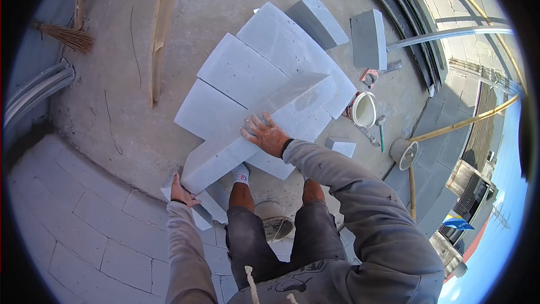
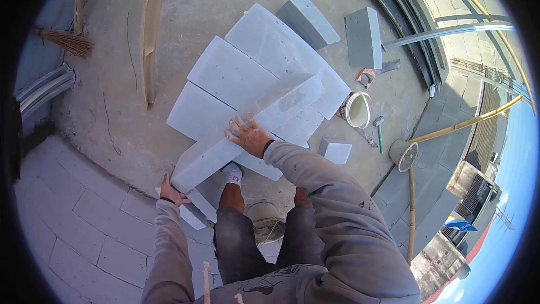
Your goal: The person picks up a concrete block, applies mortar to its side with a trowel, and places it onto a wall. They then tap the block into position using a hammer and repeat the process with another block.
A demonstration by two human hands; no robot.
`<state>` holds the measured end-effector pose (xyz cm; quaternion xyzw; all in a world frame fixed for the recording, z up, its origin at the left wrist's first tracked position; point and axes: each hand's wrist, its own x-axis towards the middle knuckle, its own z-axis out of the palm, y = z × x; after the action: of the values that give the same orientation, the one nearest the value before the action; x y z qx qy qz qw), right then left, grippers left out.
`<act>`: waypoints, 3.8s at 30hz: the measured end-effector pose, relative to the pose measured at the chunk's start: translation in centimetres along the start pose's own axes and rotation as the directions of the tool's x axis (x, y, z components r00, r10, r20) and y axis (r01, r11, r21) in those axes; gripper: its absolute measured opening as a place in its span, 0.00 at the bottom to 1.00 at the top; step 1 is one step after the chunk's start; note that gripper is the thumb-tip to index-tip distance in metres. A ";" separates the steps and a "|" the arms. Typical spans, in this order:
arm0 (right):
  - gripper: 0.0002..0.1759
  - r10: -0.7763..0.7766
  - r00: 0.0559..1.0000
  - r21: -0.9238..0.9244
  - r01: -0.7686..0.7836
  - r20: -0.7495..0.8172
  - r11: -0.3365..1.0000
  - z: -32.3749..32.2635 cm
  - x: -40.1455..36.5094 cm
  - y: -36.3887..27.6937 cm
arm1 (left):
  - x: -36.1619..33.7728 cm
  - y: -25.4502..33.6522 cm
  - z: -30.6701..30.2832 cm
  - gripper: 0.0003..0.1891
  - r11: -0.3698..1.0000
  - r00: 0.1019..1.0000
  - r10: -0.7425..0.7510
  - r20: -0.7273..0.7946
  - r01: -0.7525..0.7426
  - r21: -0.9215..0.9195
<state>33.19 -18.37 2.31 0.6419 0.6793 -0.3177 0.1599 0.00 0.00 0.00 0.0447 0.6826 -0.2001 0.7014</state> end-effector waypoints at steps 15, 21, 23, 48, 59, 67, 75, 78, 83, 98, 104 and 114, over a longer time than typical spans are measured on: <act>0.14 0.233 0.895 0.050 -0.232 -0.379 0.971 -0.9 -7.4 -5.4 | -9.4 -8.0 -9.9 0.33 0.849 0.853 0.347 -0.391 -0.108 0.517; 0.26 0.574 0.759 0.335 -0.478 -0.307 0.812 -3.0 -25.5 -10.1 | -7.3 6.2 -8.2 0.28 0.804 0.858 0.397 -0.327 -0.154 0.574; 0.31 0.653 0.738 0.459 -0.527 -0.171 0.715 -4.8 -33.8 -11.3 | -19.1 5.7 4.2 0.27 0.582 0.773 0.613 -0.164 -0.302 0.755; 0.40 0.689 -0.277 0.609 -0.326 0.670 -0.723 19.9 -82.9 -27.6 | -13.2 -34.0 60.3 0.14 -0.179 0.669 0.497 0.553 -0.545 0.819; 0.49 0.491 -0.239 0.445 -0.220 0.838 -0.868 27.3 -101.0 -19.4 | 2.9 -48.3 85.0 0.24 -0.956 0.721 0.213 0.660 0.014 0.294; 0.49 0.581 -0.390 0.538 -0.224 0.715 -0.813 24.7 -119.2 -8.6 | -9.3 -81.6 104.8 0.29 -0.791 0.809 -0.348 0.473 -0.525 0.316; 0.52 0.703 -0.585 0.718 -0.274 0.404 -0.640 22.9 -135.2 -1.5 | -16.7 -102.0 102.7 0.35 -0.249 0.522 -0.804 0.285 -0.731 0.635; 0.53 0.721 -0.620 0.799 -0.243 0.309 -0.551 23.8 -140.6 1.6 | -17.8 -107.0 107.4 0.27 -0.227 0.442 -0.823 0.356 -0.832 0.507; 0.51 0.757 -0.629 0.875 -0.252 0.177 -0.413 26.8 -150.1 6.1 | -23.9 -114.4 113.7 0.29 -0.128 0.342 -0.685 0.644 -0.926 0.356; 0.53 0.759 -0.651 0.755 -0.494 0.006 -0.431 29.3 -165.7 26.3 | -21.7 -123.9 137.9 0.28 0.048 0.193 -0.699 0.689 -0.948 0.314; 0.51 0.799 -0.600 0.662 -0.583 0.039 -0.470 32.9 -167.7 40.9 | -19.5 -120.0 153.7 0.23 -0.259 0.331 -0.584 0.741 -0.941 0.216; 0.45 0.845 -0.393 0.673 -0.517 0.364 -0.530 42.4 -162.7 55.7 | -4.9 -103.2 149.4 0.19 0.155 0.694 0.059 0.717 -0.716 0.680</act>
<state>99.62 -172.21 59.74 0.9473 -0.2997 -0.0952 -0.0615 105.15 -143.65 36.08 0.5764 0.1568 -0.3639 0.7147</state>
